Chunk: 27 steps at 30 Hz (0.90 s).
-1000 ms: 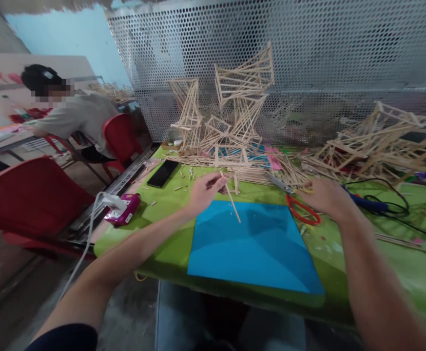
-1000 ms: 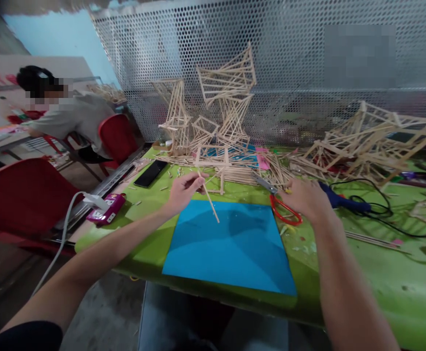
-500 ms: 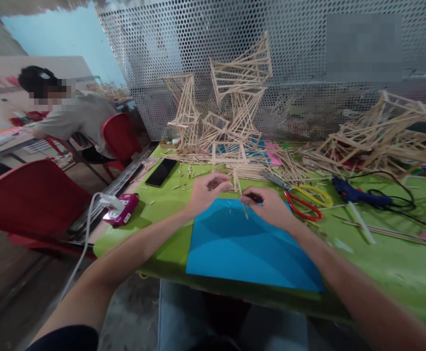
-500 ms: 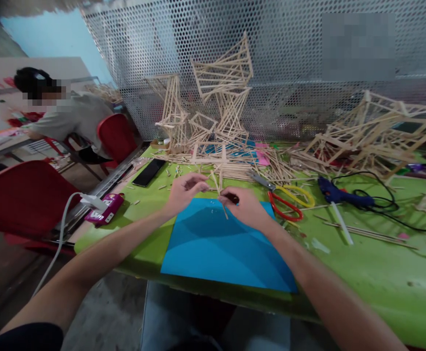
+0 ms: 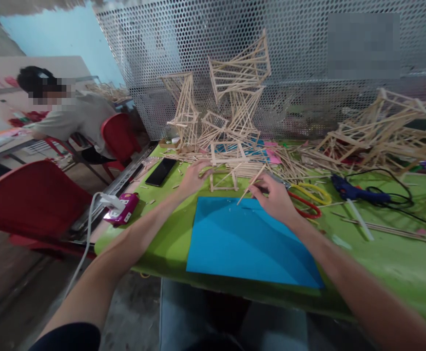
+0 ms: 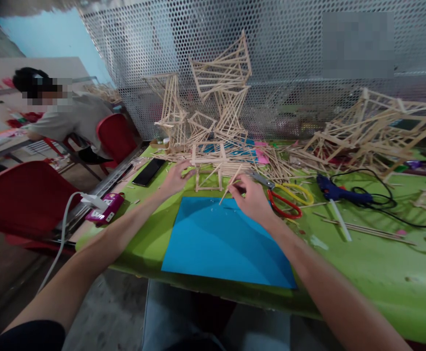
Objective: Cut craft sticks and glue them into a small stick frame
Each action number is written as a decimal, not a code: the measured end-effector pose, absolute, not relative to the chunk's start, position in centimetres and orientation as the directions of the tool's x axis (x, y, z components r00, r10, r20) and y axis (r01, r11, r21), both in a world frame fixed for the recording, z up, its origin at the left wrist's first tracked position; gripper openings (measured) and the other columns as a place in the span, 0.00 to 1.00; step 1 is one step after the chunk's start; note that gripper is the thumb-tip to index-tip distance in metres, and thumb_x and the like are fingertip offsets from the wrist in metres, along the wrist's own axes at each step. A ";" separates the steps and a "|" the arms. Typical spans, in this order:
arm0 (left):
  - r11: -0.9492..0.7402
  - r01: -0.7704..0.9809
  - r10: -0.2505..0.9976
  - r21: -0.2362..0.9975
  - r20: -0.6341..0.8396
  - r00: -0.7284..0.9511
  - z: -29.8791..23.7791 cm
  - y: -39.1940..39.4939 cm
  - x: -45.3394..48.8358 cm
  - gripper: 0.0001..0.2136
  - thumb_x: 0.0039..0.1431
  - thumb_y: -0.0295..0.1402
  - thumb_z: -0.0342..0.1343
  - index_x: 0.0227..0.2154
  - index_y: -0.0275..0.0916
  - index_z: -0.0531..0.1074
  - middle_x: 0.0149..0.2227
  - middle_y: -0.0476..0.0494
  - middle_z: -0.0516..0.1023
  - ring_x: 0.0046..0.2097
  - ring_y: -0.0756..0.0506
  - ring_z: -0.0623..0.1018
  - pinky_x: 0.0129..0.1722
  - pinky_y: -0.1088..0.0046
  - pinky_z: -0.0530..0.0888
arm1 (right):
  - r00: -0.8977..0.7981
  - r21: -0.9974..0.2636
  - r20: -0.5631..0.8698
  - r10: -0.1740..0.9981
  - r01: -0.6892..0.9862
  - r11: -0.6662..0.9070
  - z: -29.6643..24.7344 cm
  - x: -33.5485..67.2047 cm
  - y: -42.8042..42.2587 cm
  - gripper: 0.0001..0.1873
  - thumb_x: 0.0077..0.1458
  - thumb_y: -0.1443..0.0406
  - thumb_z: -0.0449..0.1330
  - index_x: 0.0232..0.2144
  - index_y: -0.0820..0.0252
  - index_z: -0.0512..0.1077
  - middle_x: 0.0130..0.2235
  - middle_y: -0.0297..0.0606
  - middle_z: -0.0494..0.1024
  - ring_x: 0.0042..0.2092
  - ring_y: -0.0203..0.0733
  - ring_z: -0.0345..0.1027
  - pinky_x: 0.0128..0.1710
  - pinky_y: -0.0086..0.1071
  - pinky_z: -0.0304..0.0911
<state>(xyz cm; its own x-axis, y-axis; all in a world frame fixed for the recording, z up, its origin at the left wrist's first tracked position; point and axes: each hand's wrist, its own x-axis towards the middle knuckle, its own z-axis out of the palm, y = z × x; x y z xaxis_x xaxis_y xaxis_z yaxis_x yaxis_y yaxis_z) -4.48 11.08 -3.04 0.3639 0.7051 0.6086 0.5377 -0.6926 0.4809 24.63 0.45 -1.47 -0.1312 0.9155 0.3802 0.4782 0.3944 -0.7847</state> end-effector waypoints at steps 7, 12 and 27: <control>-0.696 0.541 0.687 0.472 0.656 0.312 -1.5 9.9 -4.9 0.10 0.67 0.38 0.60 0.43 0.42 0.83 0.44 0.41 0.85 0.45 0.43 0.83 0.50 0.65 0.77 | -0.105 -0.801 0.417 0.903 0.428 0.419 -1.8 24.7 0.8 0.12 0.62 0.54 0.63 0.41 0.54 0.72 0.40 0.41 0.83 0.43 0.50 0.80 0.44 0.42 0.76; -0.693 0.549 0.684 0.467 0.667 0.296 -0.6 8.1 -4.1 0.11 0.67 0.40 0.60 0.41 0.40 0.84 0.43 0.41 0.85 0.39 0.45 0.83 0.44 0.67 0.78 | -0.039 -0.825 0.425 0.905 0.395 0.404 -1.6 24.9 0.8 0.16 0.61 0.52 0.63 0.43 0.55 0.71 0.39 0.41 0.83 0.39 0.47 0.80 0.40 0.40 0.75; -0.702 0.365 0.703 0.612 0.509 0.498 -0.4 5.2 -1.5 0.12 0.64 0.42 0.64 0.43 0.40 0.83 0.43 0.42 0.85 0.41 0.46 0.84 0.45 0.69 0.80 | -0.027 -0.862 0.428 0.903 0.286 0.418 -0.7 23.9 -0.2 0.16 0.63 0.51 0.63 0.40 0.57 0.74 0.37 0.40 0.82 0.32 0.41 0.75 0.33 0.35 0.71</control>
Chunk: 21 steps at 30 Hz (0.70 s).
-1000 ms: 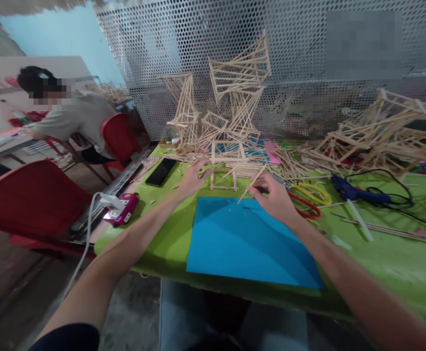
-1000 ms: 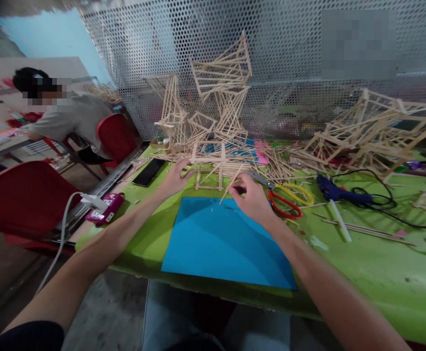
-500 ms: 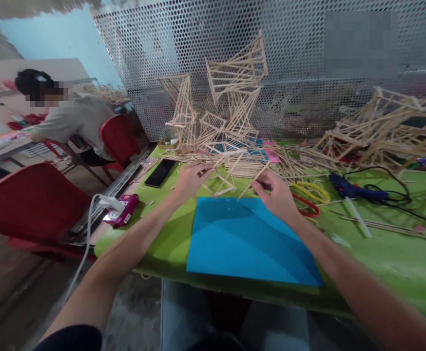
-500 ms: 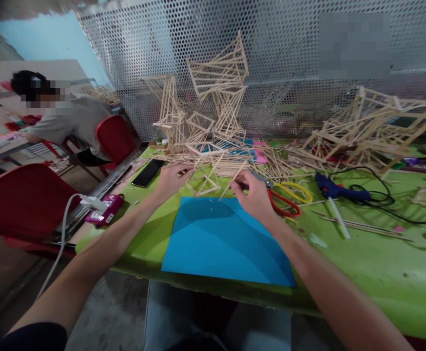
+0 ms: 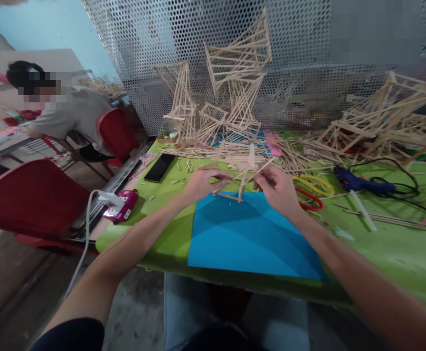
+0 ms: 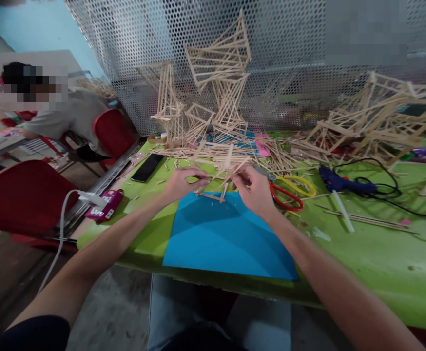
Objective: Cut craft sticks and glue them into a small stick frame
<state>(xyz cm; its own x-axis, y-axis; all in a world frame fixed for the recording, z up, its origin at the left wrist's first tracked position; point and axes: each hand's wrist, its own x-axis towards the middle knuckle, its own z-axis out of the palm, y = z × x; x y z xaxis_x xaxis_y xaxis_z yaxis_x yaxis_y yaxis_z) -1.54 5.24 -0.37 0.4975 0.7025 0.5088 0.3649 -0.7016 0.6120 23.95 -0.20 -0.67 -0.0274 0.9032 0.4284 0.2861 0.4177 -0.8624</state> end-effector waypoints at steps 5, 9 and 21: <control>-0.760 0.324 0.579 0.563 0.359 0.732 -0.3 6.9 -3.4 0.17 0.61 0.40 0.66 0.51 0.44 0.80 0.49 0.42 0.83 0.46 0.45 0.83 0.51 0.66 0.79 | -0.036 -0.826 0.430 0.902 0.389 0.409 -0.9 23.7 -0.1 0.18 0.63 0.50 0.62 0.38 0.58 0.80 0.39 0.42 0.83 0.33 0.42 0.75 0.30 0.35 0.69; -0.779 0.350 0.512 0.520 0.206 0.834 -1.0 8.1 -4.1 0.09 0.62 0.37 0.64 0.44 0.46 0.82 0.45 0.43 0.84 0.46 0.43 0.83 0.50 0.67 0.77 | -0.041 -0.819 0.429 0.902 0.403 0.408 -1.1 23.4 -0.1 0.18 0.63 0.50 0.61 0.38 0.58 0.81 0.37 0.41 0.83 0.33 0.43 0.75 0.31 0.35 0.69; -0.800 0.381 0.484 0.464 0.124 0.866 -3.0 9.4 -3.5 0.10 0.66 0.35 0.60 0.47 0.45 0.82 0.45 0.44 0.84 0.45 0.45 0.82 0.48 0.73 0.74 | -0.024 -0.736 0.449 0.893 0.557 0.385 -2.0 23.1 -0.2 0.20 0.64 0.49 0.60 0.37 0.58 0.81 0.33 0.41 0.83 0.28 0.43 0.72 0.28 0.35 0.64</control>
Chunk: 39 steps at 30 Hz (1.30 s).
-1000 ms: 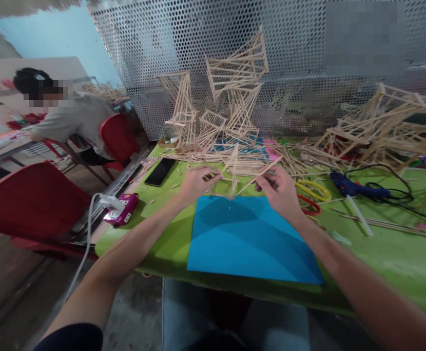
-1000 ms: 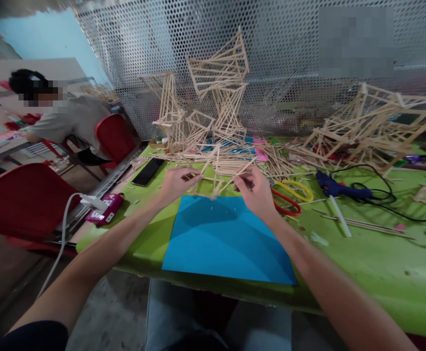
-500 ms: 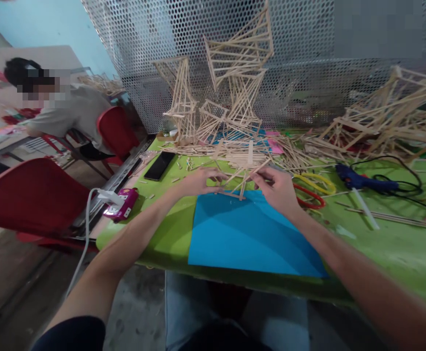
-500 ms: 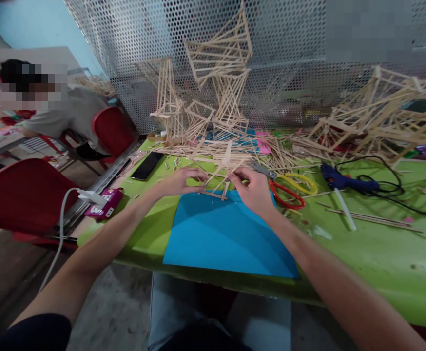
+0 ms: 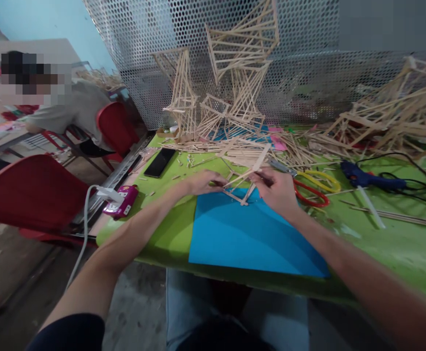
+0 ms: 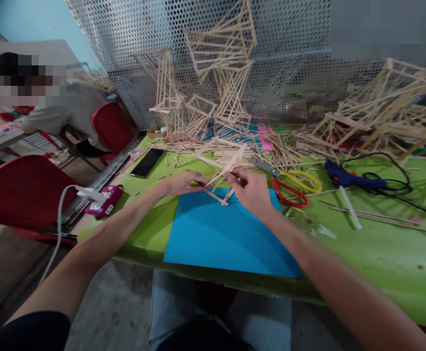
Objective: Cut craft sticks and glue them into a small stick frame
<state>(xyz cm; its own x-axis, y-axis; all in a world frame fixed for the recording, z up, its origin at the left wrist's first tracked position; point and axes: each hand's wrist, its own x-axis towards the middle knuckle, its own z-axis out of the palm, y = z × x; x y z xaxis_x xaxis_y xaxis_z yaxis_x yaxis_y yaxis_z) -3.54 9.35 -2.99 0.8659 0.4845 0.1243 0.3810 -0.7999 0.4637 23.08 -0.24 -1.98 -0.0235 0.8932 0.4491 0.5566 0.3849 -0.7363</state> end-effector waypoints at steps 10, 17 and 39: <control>-0.809 0.382 0.457 0.446 0.068 0.887 -2.9 9.5 -3.6 0.12 0.70 0.36 0.58 0.51 0.41 0.81 0.49 0.44 0.84 0.47 0.48 0.82 0.49 0.78 0.72 | -0.049 -0.665 0.474 0.879 0.635 0.394 -1.7 22.5 -0.5 0.19 0.64 0.53 0.61 0.40 0.61 0.84 0.27 0.40 0.82 0.27 0.43 0.74 0.28 0.33 0.62; -0.821 0.375 0.453 0.431 0.093 0.887 -3.5 9.9 -3.7 0.13 0.69 0.37 0.58 0.52 0.43 0.81 0.49 0.44 0.85 0.48 0.47 0.82 0.49 0.77 0.72 | -0.043 -0.658 0.485 0.874 0.640 0.397 -1.7 22.6 -0.3 0.19 0.64 0.53 0.60 0.41 0.62 0.84 0.27 0.41 0.83 0.28 0.43 0.74 0.29 0.34 0.62; -0.826 0.363 0.444 0.431 0.101 0.890 -3.1 9.5 -3.6 0.12 0.70 0.35 0.57 0.52 0.43 0.81 0.48 0.44 0.85 0.46 0.48 0.82 0.48 0.77 0.73 | -0.090 -0.534 0.489 0.868 0.756 0.379 -1.2 22.8 -0.2 0.19 0.65 0.54 0.59 0.40 0.61 0.85 0.29 0.41 0.83 0.26 0.41 0.69 0.28 0.34 0.53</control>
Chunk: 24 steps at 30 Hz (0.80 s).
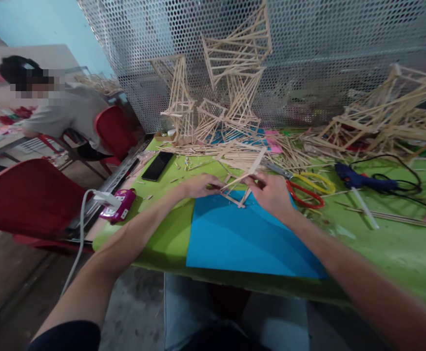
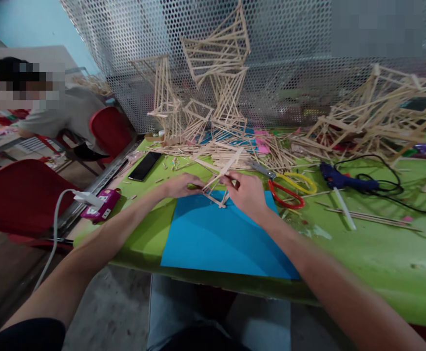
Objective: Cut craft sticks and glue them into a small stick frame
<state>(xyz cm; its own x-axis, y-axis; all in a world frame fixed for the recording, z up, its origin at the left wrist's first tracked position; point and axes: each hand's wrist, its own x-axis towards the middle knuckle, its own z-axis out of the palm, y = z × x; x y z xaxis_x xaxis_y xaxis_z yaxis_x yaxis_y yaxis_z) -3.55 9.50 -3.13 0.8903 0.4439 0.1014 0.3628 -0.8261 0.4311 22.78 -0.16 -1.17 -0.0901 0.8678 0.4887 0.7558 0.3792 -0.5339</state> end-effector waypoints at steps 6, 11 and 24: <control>-0.836 0.343 0.428 0.429 0.118 0.896 -3.0 9.3 -3.5 0.11 0.70 0.36 0.57 0.49 0.43 0.81 0.46 0.44 0.85 0.44 0.48 0.81 0.46 0.76 0.72 | -0.074 -0.530 0.496 0.865 0.763 0.369 -1.2 22.8 -0.2 0.20 0.64 0.53 0.59 0.40 0.60 0.85 0.28 0.41 0.83 0.28 0.42 0.72 0.31 0.34 0.57; -0.828 0.363 0.449 0.428 0.118 0.886 -2.3 8.6 -3.1 0.12 0.70 0.40 0.56 0.47 0.41 0.81 0.44 0.44 0.84 0.42 0.48 0.81 0.43 0.77 0.71 | -0.077 -0.535 0.485 0.871 0.762 0.365 -1.0 22.8 -0.3 0.18 0.64 0.54 0.60 0.40 0.59 0.85 0.30 0.40 0.84 0.30 0.44 0.74 0.32 0.34 0.58; -0.686 0.405 0.584 0.604 0.126 0.802 -2.7 7.7 -1.9 0.13 0.66 0.43 0.61 0.43 0.39 0.82 0.39 0.46 0.84 0.36 0.50 0.78 0.38 0.77 0.69 | -0.086 -0.551 0.487 0.869 0.742 0.382 -0.9 22.9 -0.3 0.17 0.65 0.54 0.58 0.38 0.59 0.81 0.29 0.40 0.82 0.27 0.42 0.71 0.29 0.33 0.56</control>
